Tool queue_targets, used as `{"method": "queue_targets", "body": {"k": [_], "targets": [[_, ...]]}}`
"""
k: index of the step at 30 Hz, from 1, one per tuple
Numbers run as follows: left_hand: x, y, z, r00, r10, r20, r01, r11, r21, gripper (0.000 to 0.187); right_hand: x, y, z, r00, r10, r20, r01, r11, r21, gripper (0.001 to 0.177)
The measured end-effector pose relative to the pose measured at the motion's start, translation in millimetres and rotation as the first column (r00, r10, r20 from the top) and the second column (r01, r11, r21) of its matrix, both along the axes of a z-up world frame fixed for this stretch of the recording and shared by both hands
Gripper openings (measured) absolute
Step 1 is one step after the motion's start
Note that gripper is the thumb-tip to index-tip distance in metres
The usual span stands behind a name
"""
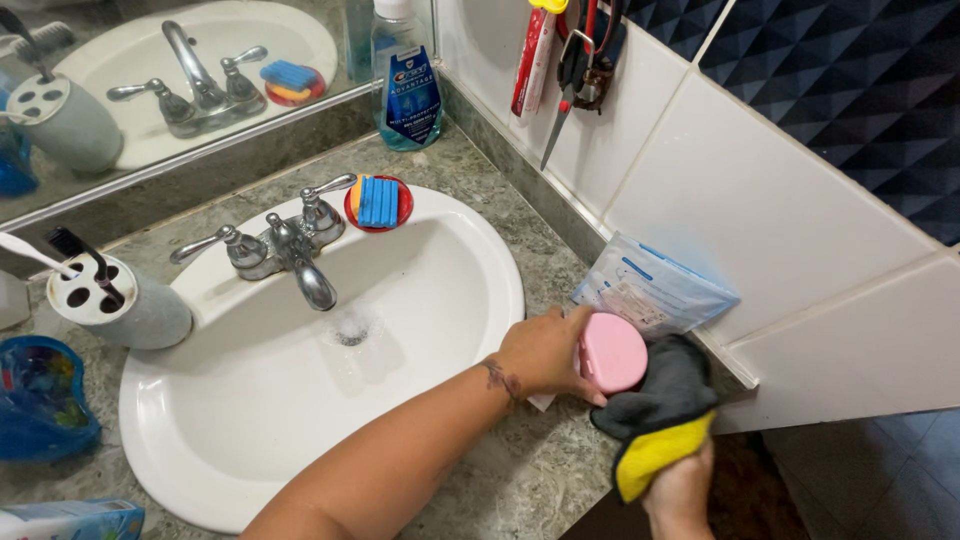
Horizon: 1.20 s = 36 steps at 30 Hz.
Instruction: The person cleans a bathroom sink area using a yellow cloth and a white scrub brush. They wipe the sink basin, faucet, and surrounding countertop, then scrub a toothbrush holder under running water. The person also wipes a mouthwash bottle and a small pink container before placing them back on the counter.
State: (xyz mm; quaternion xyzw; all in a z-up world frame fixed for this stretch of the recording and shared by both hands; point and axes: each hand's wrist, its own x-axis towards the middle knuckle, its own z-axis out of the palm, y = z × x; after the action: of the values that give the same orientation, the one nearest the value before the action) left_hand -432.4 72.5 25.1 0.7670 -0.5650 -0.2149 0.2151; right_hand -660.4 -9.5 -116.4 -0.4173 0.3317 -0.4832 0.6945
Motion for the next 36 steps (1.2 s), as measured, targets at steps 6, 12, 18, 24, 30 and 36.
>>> {"method": "queue_targets", "body": {"k": [6,12,18,24,30,36], "targets": [[-6.7,39.9,-9.0,0.985,-0.004,-0.170,-0.048,0.953,-0.299,0.108,9.4,32.2,-0.2,0.910,0.321,0.264,-0.350,0.934,0.071,0.036],[29.6,106.9,20.3,0.831,0.191,-0.522,-0.364,0.897,-0.252,0.096,82.2,57.4,58.9,0.847,0.519,0.115,-0.529,0.843,0.091,0.047],[39.9,164.8,59.3,0.956,0.242,-0.168,-0.294,0.760,-0.579,0.066,207.4,83.2,121.6,0.735,0.673,-0.083,-0.678,0.728,-0.101,0.035],[34.2,215.8,79.7,0.956,0.255,-0.145,-0.286,0.700,-0.654,0.071,247.8,99.0,130.4,0.588,0.801,-0.110,-0.795,0.548,-0.259,0.032],[37.5,235.2,69.3,0.948,0.207,-0.243,-0.319,0.642,-0.698,0.066,253.3,117.8,135.3,0.564,0.812,0.147,-0.806,0.504,0.311,0.040],[47.4,215.4,37.4,0.817,0.298,-0.494,-0.577,0.452,-0.681,0.074,236.3,120.4,153.1,0.549,0.778,0.304,-0.832,0.474,0.288,0.046]]}}
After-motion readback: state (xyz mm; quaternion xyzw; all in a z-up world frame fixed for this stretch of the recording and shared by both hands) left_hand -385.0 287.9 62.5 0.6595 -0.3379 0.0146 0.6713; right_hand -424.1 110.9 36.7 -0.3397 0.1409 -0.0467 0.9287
